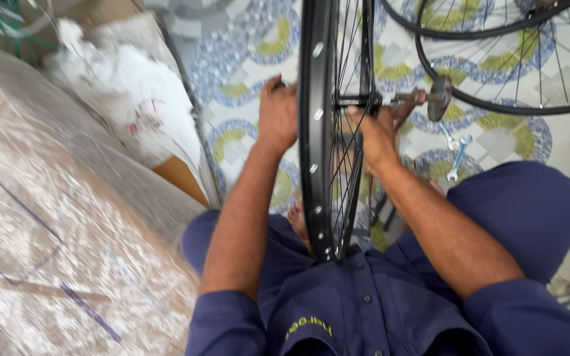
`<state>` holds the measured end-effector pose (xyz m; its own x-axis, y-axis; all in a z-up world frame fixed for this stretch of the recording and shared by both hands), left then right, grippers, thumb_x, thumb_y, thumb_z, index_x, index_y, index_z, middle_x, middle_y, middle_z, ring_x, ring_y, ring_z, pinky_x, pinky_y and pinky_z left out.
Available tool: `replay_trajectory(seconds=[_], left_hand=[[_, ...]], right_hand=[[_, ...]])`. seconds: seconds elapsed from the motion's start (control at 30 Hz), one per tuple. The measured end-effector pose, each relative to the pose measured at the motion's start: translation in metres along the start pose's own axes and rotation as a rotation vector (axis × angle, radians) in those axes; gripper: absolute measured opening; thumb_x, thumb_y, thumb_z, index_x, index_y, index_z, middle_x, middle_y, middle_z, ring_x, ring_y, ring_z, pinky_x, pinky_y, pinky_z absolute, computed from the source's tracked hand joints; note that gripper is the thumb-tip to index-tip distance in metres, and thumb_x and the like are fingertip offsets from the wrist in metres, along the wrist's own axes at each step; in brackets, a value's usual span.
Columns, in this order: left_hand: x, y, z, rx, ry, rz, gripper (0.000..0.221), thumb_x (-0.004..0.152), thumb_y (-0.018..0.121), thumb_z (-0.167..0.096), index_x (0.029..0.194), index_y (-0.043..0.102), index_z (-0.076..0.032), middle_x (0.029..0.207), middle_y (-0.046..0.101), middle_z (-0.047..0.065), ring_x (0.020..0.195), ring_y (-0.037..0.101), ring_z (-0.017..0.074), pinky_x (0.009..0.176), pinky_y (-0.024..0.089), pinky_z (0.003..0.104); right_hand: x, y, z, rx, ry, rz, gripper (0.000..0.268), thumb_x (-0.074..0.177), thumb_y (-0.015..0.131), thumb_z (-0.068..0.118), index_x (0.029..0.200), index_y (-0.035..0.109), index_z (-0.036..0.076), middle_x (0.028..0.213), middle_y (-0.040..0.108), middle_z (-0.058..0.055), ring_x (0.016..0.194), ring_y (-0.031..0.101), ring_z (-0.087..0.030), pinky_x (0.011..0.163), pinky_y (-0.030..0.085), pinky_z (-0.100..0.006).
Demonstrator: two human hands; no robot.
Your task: The person trues a bicycle wheel by placing it on a truing stand and using tools to adjust the spoke tension.
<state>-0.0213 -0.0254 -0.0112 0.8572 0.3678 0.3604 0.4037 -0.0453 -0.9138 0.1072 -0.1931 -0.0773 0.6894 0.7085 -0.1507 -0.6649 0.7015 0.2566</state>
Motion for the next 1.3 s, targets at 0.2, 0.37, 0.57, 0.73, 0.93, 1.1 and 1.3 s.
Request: replay_trajectory(seconds=[0.2, 0.37, 0.57, 0.73, 0.93, 1.1, 1.3], left_hand=[[-0.003, -0.013, -0.009, -0.118, 0.021, -0.038, 0.024, 0.084, 0.073, -0.029, 0.098, 0.071, -0.010, 0.090, 0.073, 0.013, 0.097, 0.069, 0.0325, 0.112, 0.037, 0.051], [0.002, -0.023, -0.013, -0.133, 0.022, -0.032, 0.026, 0.085, 0.076, -0.030, 0.098, 0.070, -0.009, 0.093, 0.073, 0.013, 0.101, 0.070, 0.0332, 0.113, 0.037, 0.050], [0.030, -0.039, -0.032, -0.665, -0.359, 0.091, 0.058, 0.074, 0.081, -0.028, 0.125, 0.065, -0.005, 0.111, 0.074, 0.016, 0.103, 0.075, 0.0281, 0.095, 0.060, 0.050], [0.046, -0.023, -0.038, -0.986, -0.456, 0.240, 0.102, 0.082, 0.089, -0.045, 0.159, 0.036, -0.003, 0.149, 0.054, 0.031, 0.142, 0.051, 0.0404, 0.106, 0.050, 0.051], [0.054, -0.011, -0.029, -0.968, -0.587, 0.318, 0.065, 0.077, 0.088, -0.041, 0.124, 0.067, -0.001, 0.115, 0.073, 0.020, 0.105, 0.072, 0.0290, 0.085, 0.060, 0.042], [0.052, -0.001, -0.021, -0.762, -0.516, 0.270, 0.044, 0.080, 0.083, -0.038, 0.105, 0.072, -0.003, 0.091, 0.074, 0.011, 0.086, 0.072, 0.0228, 0.078, 0.059, 0.037], [0.049, 0.026, 0.002, -0.479, -0.176, 0.205, 0.038, 0.089, 0.072, -0.042, 0.102, 0.074, -0.007, 0.087, 0.074, 0.023, 0.083, 0.073, 0.0427, 0.074, 0.057, 0.050]], right_hand=[[0.002, 0.006, -0.006, 0.055, 0.093, -0.021, 0.054, 0.090, 0.074, 0.035, 0.128, 0.054, 0.001, 0.123, 0.062, -0.009, 0.120, 0.054, -0.020, 0.110, 0.039, -0.040], [0.007, 0.006, -0.013, 0.027, 0.143, 0.004, 0.054, 0.090, 0.074, 0.037, 0.128, 0.055, 0.003, 0.122, 0.061, -0.009, 0.120, 0.055, -0.020, 0.109, 0.041, -0.040], [0.005, 0.005, -0.017, 0.049, 0.131, 0.008, 0.057, 0.091, 0.073, 0.038, 0.132, 0.053, 0.004, 0.126, 0.060, -0.010, 0.121, 0.054, -0.021, 0.108, 0.041, -0.039], [0.005, 0.009, -0.015, 0.070, 0.090, 0.016, 0.055, 0.092, 0.072, 0.038, 0.131, 0.053, 0.004, 0.126, 0.060, -0.011, 0.123, 0.054, -0.021, 0.109, 0.040, -0.037], [0.013, 0.003, -0.020, 0.090, 0.085, 0.048, 0.057, 0.092, 0.072, 0.039, 0.130, 0.051, 0.002, 0.126, 0.059, -0.012, 0.123, 0.054, -0.023, 0.109, 0.041, -0.039], [0.003, -0.024, 0.015, -0.392, 0.106, 0.264, 0.069, 0.088, 0.075, 0.046, 0.135, 0.055, 0.000, 0.132, 0.062, -0.017, 0.123, 0.058, -0.026, 0.104, 0.045, -0.042], [-0.035, -0.090, 0.092, -0.660, -0.360, 0.096, 0.048, 0.088, 0.084, 0.024, 0.132, 0.069, 0.012, 0.123, 0.075, -0.012, 0.102, 0.072, -0.021, 0.090, 0.059, -0.032]])
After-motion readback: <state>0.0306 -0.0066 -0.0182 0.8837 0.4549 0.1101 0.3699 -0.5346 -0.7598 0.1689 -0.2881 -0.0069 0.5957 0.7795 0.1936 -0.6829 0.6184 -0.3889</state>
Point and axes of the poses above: each hand's wrist, its own x-axis towards the middle knuckle, its own y-axis out of the palm, z = x × y, the point moved 1 cm from there along x, towards the middle knuckle
